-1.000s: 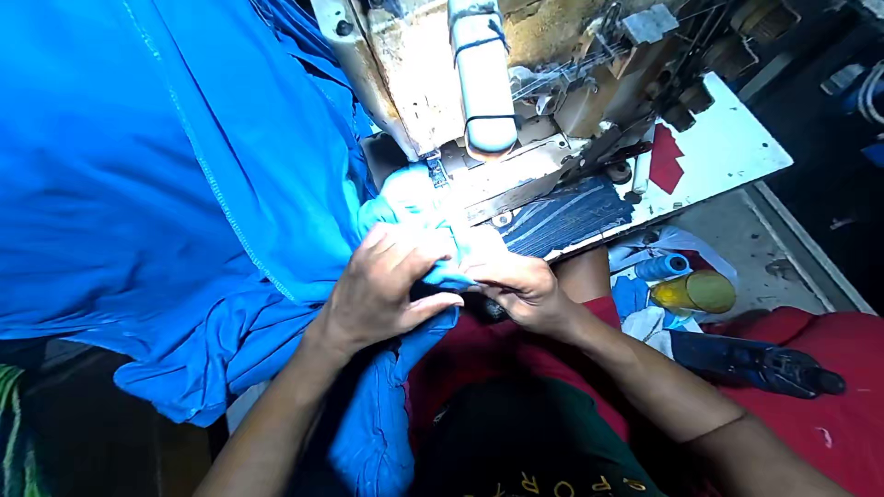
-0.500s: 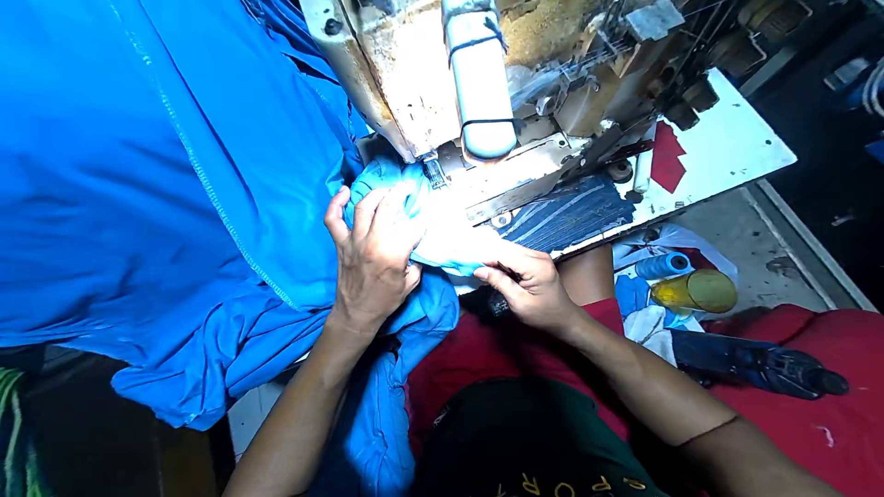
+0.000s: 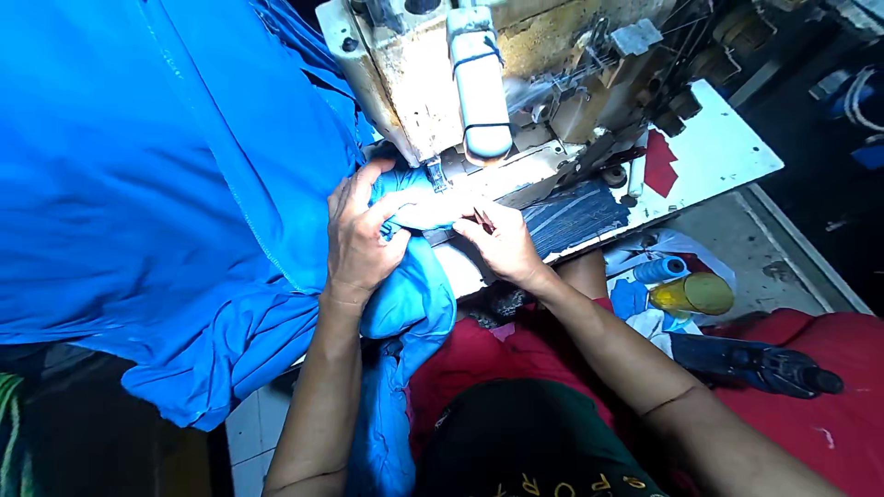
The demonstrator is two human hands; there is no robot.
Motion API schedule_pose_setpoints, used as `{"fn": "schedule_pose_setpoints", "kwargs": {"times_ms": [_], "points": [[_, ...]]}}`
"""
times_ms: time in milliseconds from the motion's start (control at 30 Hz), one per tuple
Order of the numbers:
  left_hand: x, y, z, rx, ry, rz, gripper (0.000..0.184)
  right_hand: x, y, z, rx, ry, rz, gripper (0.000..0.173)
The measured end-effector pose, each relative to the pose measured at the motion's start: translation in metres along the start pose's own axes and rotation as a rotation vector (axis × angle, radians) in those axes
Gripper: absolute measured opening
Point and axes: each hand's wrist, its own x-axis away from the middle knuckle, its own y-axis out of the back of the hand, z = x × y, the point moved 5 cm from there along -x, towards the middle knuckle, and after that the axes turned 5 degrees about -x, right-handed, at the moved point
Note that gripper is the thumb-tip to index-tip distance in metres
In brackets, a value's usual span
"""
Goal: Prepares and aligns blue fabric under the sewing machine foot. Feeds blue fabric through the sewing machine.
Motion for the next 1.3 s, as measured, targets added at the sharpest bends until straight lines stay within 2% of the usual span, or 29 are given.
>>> {"fn": "schedule_pose_setpoints", "kwargs": {"times_ms": [100, 233, 333, 467, 533, 600, 667, 733, 800, 867, 933, 1000, 1067, 1167, 1300], "points": [[0.002, -0.005, -0.001, -0.012, 0.005, -0.014, 0.034, -0.001, 0.002, 0.001, 0.004, 0.020, -0.009, 0.012], [0.002, -0.005, -0.005, -0.006, -0.006, -0.027, 0.047, 0.000, 0.012, 0.010, 0.005, 0.083, 0.014, 0.030], [0.004, -0.002, -0.002, 0.068, -0.003, -0.106, 0.049, 0.008, 0.037, 0.022, 0.042, 0.094, -0.035, 0.031], [-0.001, 0.012, -0.002, 0.124, 0.095, -0.262, 0.021, 0.018, 0.102, 0.058, 0.157, 0.259, -0.198, 0.017], [-0.016, 0.019, 0.004, 0.101, 0.156, -0.325, 0.019, 0.018, 0.148, 0.073, 0.248, 0.341, -0.348, 0.016], [-0.032, 0.022, 0.009, 0.091, 0.255, -0.228, 0.028, 0.008, 0.194, 0.090, 0.294, 0.431, -0.491, 0.015], [-0.046, 0.016, 0.019, 0.083, 0.355, -0.049, 0.050, -0.015, 0.239, 0.102, 0.313, 0.462, -0.618, 0.016], [-0.057, 0.005, 0.026, 0.035, 0.415, 0.143, 0.074, -0.043, 0.286, 0.095, 0.314, 0.356, -0.695, 0.024], [-0.067, -0.005, 0.026, -0.041, 0.456, 0.284, 0.084, -0.074, 0.320, 0.078, 0.248, 0.186, -0.683, 0.029], [-0.076, -0.009, 0.019, -0.120, 0.482, 0.379, 0.080, -0.100, 0.331, 0.071, 0.145, 0.035, -0.609, 0.028], [-0.080, -0.014, 0.014, -0.155, 0.468, 0.418, 0.062, -0.120, 0.335, 0.062, 0.043, -0.086, -0.483, 0.021], [-0.078, -0.021, 0.013, -0.156, 0.437, 0.391, 0.047, -0.133, 0.338, 0.052, -0.084, -0.111, -0.312, 0.031], [-0.071, -0.027, 0.009, -0.185, 0.410, 0.326, 0.040, -0.139, 0.341, 0.046, -0.132, -0.111, -0.246, 0.028], [-0.062, -0.036, 0.000, -0.255, 0.410, 0.177, 0.041, -0.142, 0.334, 0.057, 0.071, -0.146, -0.389, 0.009], [-0.059, -0.040, -0.001, -0.293, 0.422, 0.142, 0.046, -0.145, 0.320, 0.086, 0.397, -0.208, -0.335, 0.017]]}}
